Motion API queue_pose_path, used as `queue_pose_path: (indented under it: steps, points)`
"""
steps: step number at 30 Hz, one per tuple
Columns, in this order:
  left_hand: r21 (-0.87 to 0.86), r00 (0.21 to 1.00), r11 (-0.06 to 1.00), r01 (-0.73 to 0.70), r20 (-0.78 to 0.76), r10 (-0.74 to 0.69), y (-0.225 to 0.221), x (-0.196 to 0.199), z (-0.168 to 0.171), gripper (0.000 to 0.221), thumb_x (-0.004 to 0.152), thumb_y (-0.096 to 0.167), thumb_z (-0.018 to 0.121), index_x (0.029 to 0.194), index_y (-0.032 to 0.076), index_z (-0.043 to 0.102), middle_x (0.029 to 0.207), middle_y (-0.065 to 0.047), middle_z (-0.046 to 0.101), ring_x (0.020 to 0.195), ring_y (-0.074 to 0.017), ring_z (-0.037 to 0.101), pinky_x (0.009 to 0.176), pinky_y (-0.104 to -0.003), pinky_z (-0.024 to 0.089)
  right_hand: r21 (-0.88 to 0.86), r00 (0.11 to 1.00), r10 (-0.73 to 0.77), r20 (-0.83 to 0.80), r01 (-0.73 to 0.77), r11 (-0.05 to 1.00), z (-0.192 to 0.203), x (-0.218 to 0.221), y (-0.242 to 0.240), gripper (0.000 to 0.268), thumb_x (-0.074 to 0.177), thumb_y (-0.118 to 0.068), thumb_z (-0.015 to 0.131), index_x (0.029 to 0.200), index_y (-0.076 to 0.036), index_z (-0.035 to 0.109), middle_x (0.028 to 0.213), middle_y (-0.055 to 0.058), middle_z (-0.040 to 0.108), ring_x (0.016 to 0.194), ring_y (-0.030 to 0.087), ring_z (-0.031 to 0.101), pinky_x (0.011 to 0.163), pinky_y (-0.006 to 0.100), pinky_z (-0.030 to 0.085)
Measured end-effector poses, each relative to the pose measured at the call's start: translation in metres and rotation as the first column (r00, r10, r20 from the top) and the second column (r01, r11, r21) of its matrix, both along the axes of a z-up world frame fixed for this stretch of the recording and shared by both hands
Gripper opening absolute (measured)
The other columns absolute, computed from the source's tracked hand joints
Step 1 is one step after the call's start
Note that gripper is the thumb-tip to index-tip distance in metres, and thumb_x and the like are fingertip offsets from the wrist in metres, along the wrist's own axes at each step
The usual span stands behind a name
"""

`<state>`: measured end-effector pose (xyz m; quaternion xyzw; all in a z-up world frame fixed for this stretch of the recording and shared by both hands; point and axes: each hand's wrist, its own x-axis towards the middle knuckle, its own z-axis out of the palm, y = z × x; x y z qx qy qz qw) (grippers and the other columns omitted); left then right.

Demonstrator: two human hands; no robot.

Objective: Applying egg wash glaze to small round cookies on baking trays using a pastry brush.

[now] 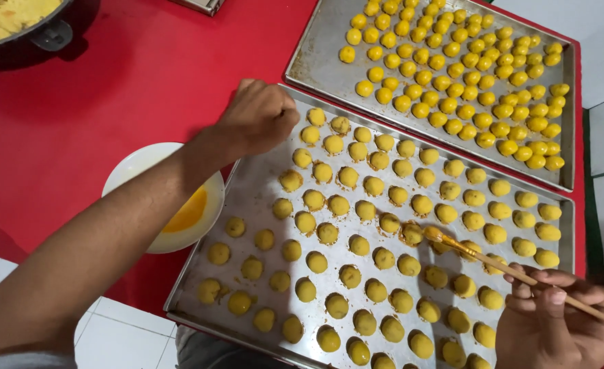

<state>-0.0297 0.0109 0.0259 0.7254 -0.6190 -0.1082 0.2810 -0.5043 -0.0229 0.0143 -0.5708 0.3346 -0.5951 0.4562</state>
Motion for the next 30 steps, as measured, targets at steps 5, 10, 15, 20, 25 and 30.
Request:
queue_pose_path:
  steps: [5,10,15,20,25,30]
  points:
    - [0.015,0.995,0.998,-0.065,0.072,0.064,-0.004,0.01,-0.005,0.05,0.101,0.034,0.046,0.058,0.017,0.028,0.05,0.004,0.03,0.052,-0.0204,0.035,0.104,-0.045,0.032,0.05,1.0,-0.027,-0.003,0.027,0.998,0.005,0.002,0.004,0.025,0.114,-0.019,0.07,0.121,-0.023,0.047,0.115,0.005,0.064,0.112,0.02,0.071,0.086,0.028,0.06]
    - [0.37,0.992,0.929,0.0,-0.114,0.046,0.013,-0.008,0.049,0.098,0.08,-0.015,0.033,0.166,0.012,-0.005,0.136,-0.015,0.066,0.111,-0.0309,0.061,0.119,-0.052,0.004,0.047,0.999,-0.023,-0.026,0.024,0.999,0.008,0.006,0.006,0.022,0.114,-0.019,0.068,0.125,-0.02,0.049,0.114,0.006,0.065,0.107,0.024,0.074,0.074,0.021,0.055]
    - [-0.048,0.995,0.996,0.08,0.068,-0.076,-0.003,0.023,-0.011,0.109,0.077,0.092,0.014,0.119,0.008,0.071,0.115,-0.011,0.076,0.101,-0.0299,0.072,0.091,-0.049,0.032,0.054,0.998,-0.035,-0.044,0.037,0.998,0.011,0.01,0.007,0.024,0.114,-0.022,0.069,0.122,-0.02,0.047,0.113,0.005,0.064,0.105,0.023,0.074,0.073,0.02,0.055]
    - [0.165,1.0,0.986,0.017,-0.029,-0.013,0.011,-0.001,0.033,0.052,0.09,0.022,0.041,0.139,0.015,0.056,0.057,-0.003,0.052,0.083,-0.0305,0.058,0.108,-0.051,0.03,0.03,0.999,-0.038,-0.035,0.039,0.999,0.006,0.007,0.005,0.022,0.117,-0.017,0.066,0.125,-0.02,0.046,0.115,0.006,0.064,0.107,0.022,0.071,0.085,0.028,0.061]
    - [0.351,0.999,0.936,0.044,0.012,-0.051,0.019,-0.014,0.024,0.101,0.077,0.001,0.062,0.164,0.021,0.015,0.172,-0.018,0.001,0.157,-0.0363,0.006,0.117,-0.059,0.0,0.01,0.996,-0.062,-0.065,0.063,0.998,0.007,0.009,0.006,0.019,0.119,-0.016,0.065,0.127,-0.021,0.048,0.116,0.005,0.063,0.112,0.016,0.069,0.101,0.035,0.068]
    - [-0.221,0.923,0.946,0.236,0.357,-0.147,0.041,-0.04,0.017,0.032,0.091,0.023,0.077,0.118,0.011,0.063,0.076,-0.009,0.068,0.081,-0.0344,0.065,0.102,-0.053,0.041,-0.008,0.998,-0.046,-0.031,0.045,0.999,-0.002,-0.001,-0.002,0.025,0.116,-0.016,0.07,0.124,-0.023,0.047,0.116,0.006,0.064,0.108,0.014,0.068,0.08,0.027,0.058]
